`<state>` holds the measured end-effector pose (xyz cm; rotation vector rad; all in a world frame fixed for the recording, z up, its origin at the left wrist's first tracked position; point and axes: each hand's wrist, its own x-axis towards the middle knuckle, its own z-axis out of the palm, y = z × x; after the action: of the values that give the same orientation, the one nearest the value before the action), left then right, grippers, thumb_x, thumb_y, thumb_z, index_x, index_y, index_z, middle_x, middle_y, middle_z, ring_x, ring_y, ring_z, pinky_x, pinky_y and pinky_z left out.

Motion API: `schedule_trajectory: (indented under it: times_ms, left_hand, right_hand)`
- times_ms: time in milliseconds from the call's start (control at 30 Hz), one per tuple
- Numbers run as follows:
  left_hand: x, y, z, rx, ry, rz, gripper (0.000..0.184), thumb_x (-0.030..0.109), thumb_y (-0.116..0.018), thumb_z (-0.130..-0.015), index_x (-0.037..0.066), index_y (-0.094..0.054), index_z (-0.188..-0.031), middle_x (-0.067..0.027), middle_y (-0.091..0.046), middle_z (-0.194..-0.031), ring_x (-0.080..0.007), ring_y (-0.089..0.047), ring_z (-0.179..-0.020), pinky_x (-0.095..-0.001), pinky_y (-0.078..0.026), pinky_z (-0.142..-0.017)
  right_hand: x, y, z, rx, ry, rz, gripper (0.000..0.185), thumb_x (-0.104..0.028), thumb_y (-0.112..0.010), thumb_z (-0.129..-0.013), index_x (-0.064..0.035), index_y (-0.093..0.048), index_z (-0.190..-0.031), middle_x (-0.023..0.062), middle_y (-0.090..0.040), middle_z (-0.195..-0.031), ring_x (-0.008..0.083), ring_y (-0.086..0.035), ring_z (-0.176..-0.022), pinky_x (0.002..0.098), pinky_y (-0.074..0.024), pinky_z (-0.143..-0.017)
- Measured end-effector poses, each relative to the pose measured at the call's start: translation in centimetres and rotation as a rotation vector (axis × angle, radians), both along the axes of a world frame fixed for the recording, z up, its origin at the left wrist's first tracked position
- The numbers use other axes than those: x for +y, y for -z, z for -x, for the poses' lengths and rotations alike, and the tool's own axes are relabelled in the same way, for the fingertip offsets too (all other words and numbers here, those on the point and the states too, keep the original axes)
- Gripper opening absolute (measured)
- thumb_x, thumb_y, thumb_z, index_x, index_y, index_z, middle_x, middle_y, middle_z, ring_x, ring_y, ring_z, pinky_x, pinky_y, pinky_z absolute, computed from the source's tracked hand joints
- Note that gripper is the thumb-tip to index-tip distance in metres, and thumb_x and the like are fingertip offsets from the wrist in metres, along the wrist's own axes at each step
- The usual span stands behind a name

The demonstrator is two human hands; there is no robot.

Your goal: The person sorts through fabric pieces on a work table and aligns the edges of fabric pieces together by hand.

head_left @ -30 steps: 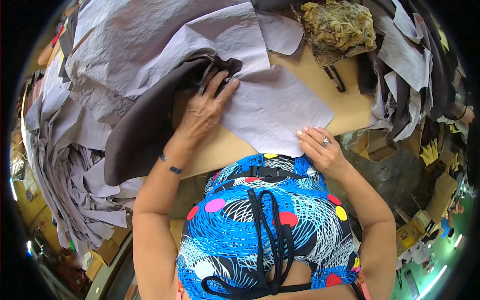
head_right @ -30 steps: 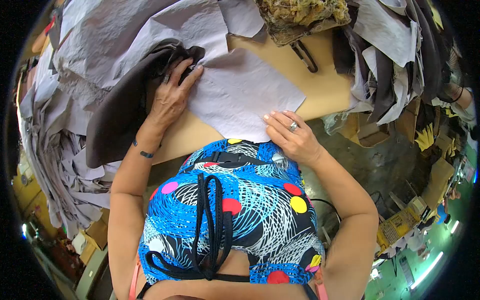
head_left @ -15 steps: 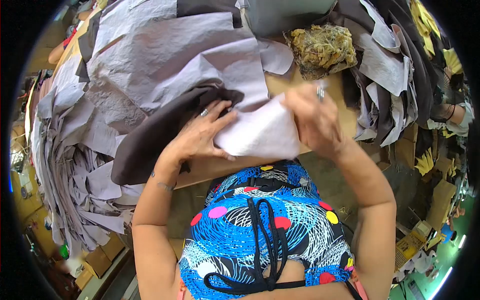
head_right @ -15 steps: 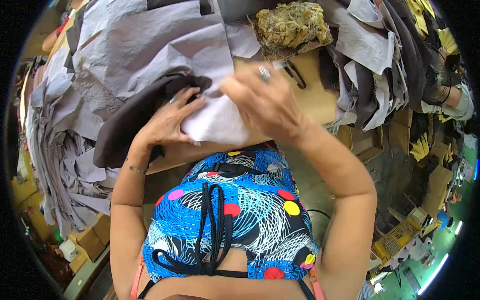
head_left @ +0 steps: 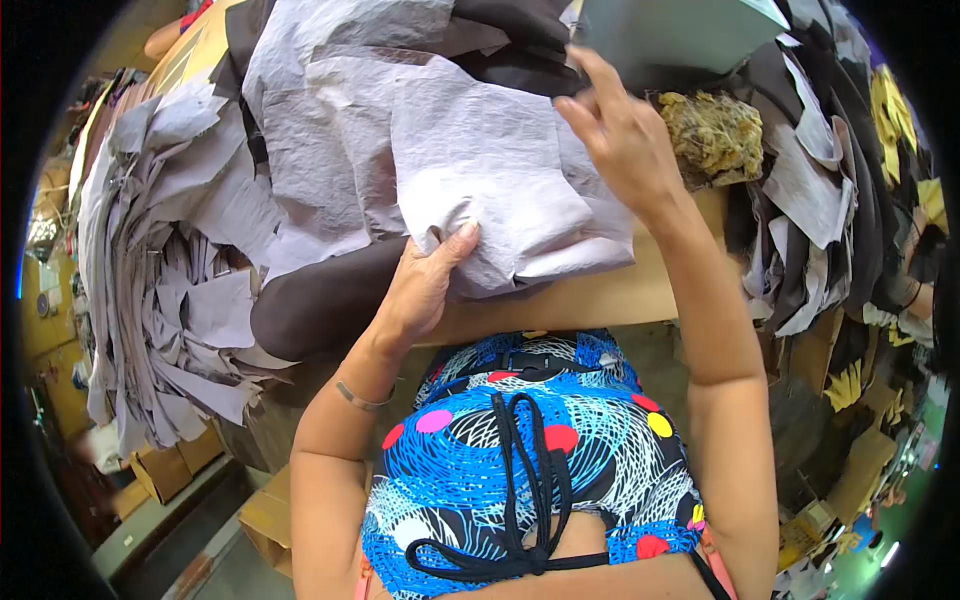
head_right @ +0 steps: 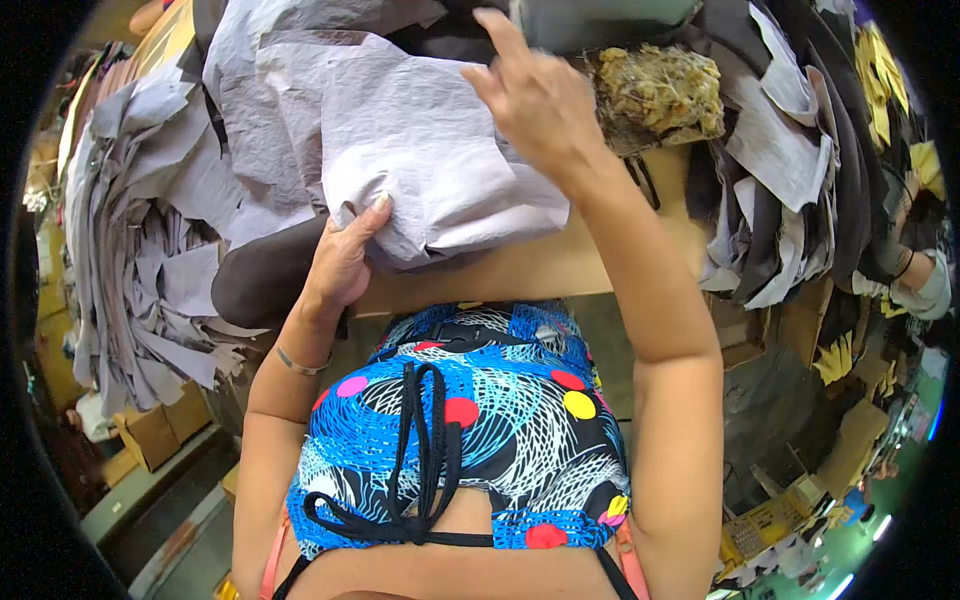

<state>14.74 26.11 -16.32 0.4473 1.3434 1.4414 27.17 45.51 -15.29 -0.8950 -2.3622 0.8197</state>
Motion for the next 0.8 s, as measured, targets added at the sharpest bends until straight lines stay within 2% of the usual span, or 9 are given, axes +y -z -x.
schedule_trajectory:
  times_ms: [67,167,300,367,400,500,633,667,800]
  left_hand:
    - [-0.2,-0.1,0.2,-0.02,-0.009,-0.017,0.046,0.019,-0.059,-0.09,-0.002,-0.043,-0.128,-0.0079,-0.051,-0.123,-0.0158,-0.046,-0.113,-0.031,-0.034,-0.1]
    - [0.3,-0.1,-0.1,-0.014,-0.005,-0.017,0.046,0.019,-0.058,-0.091,-0.002,-0.042,-0.129,-0.0084,-0.05,-0.123,-0.0161,-0.046,-0.114,-0.0314,-0.034,-0.1]
    - [0.6,-0.2,0.1,-0.017,0.006,0.011,0.047,0.018,-0.06,-0.09,-0.001,-0.042,-0.129,-0.0083,-0.051,-0.122,-0.0162,-0.046,-0.114,-0.0318,-0.035,-0.1]
    - [0.6,-0.4,0.1,0.024,0.082,0.019,0.048,0.015,-0.063,-0.087,-0.001,-0.043,-0.127,-0.0079,-0.051,-0.12,-0.0157,-0.048,-0.112,-0.0313,-0.039,-0.096]
    - [0.5,-0.9,0.1,0.075,0.159,0.032,0.049,0.014,-0.065,-0.086,-0.001,-0.043,-0.126,-0.0076,-0.052,-0.119,-0.0153,-0.05,-0.109,-0.0308,-0.041,-0.094]
    - [0.5,-0.6,-0.3,0.07,0.217,0.061,0.049,0.01,-0.07,-0.081,0.0,-0.045,-0.123,-0.0067,-0.055,-0.114,-0.0139,-0.054,-0.101,-0.0286,-0.046,-0.087]
    - [0.7,-0.3,-0.4,0.1,0.229,0.065,0.043,0.01,-0.069,-0.082,0.001,-0.049,-0.119,-0.0051,-0.057,-0.109,-0.012,-0.057,-0.095,-0.0262,-0.048,-0.082]
    - [0.5,-0.3,-0.2,0.109,0.246,0.068,0.041,0.011,-0.068,-0.083,0.001,-0.05,-0.119,-0.005,-0.058,-0.109,-0.0121,-0.056,-0.096,-0.0265,-0.048,-0.083]
    - [0.2,-0.2,0.1,0.161,0.328,0.064,0.038,0.013,-0.062,-0.088,0.002,-0.05,-0.122,-0.0046,-0.057,-0.112,-0.0126,-0.054,-0.101,-0.0277,-0.045,-0.087]
  right_hand:
    - [-2.1,-1.0,-1.8,-0.3,0.036,0.119,0.058,-0.032,-0.061,-0.085,-0.0089,-0.038,-0.133,0.02,-0.063,-0.08,0.0352,-0.062,-0.075,0.0398,-0.0483,-0.066]
    - [-3.5,0.8,-4.4,-0.252,-0.065,0.485,0.062,-0.029,-0.063,-0.084,-0.0075,-0.036,-0.136,0.0167,-0.065,-0.08,0.0273,-0.064,-0.075,0.0367,-0.0485,-0.067]
    - [-5.8,3.4,-5.3,0.265,-0.13,1.012,0.065,-0.012,-0.062,-0.083,-0.0051,-0.03,-0.139,0.0117,-0.062,-0.098,0.0182,-0.06,-0.093,0.0305,-0.0468,-0.082]
    - [-6.9,4.3,-4.5,0.665,-0.114,1.1,0.067,-0.004,-0.061,-0.082,-0.0044,-0.028,-0.14,0.0101,-0.057,-0.111,0.0166,-0.054,-0.105,0.0281,-0.0439,-0.09]
    - [-6.6,3.8,-4.7,0.715,-0.12,1.221,0.073,0.001,-0.061,-0.08,-0.0048,-0.023,-0.142,0.0138,-0.047,-0.126,0.0182,-0.048,-0.115,0.0286,-0.038,-0.099]
    - [-6.1,3.1,-4.8,0.79,-0.101,1.233,0.076,-0.001,-0.062,-0.08,-0.0045,-0.019,-0.143,0.0144,-0.044,-0.13,0.0185,-0.047,-0.116,0.0301,-0.0379,-0.099]
    - [-6.4,4.0,-4.9,0.519,-0.234,0.919,0.096,-0.004,-0.072,-0.073,-0.003,-0.01,-0.146,0.0168,-0.031,-0.141,0.0229,-0.032,-0.131,0.0327,-0.0244,-0.108]
    - [-6.7,3.9,-4.6,0.506,-0.237,0.985,0.101,-0.005,-0.074,-0.069,-0.0013,-0.009,-0.146,0.0167,-0.024,-0.145,0.0229,-0.022,-0.135,0.0326,-0.0161,-0.111]
    - [-6.7,3.8,-4.2,0.552,-0.249,1.069,0.097,0.003,-0.07,-0.068,-0.0043,-0.012,-0.146,0.0118,-0.038,-0.136,0.0195,-0.04,-0.124,0.031,-0.0298,-0.105]
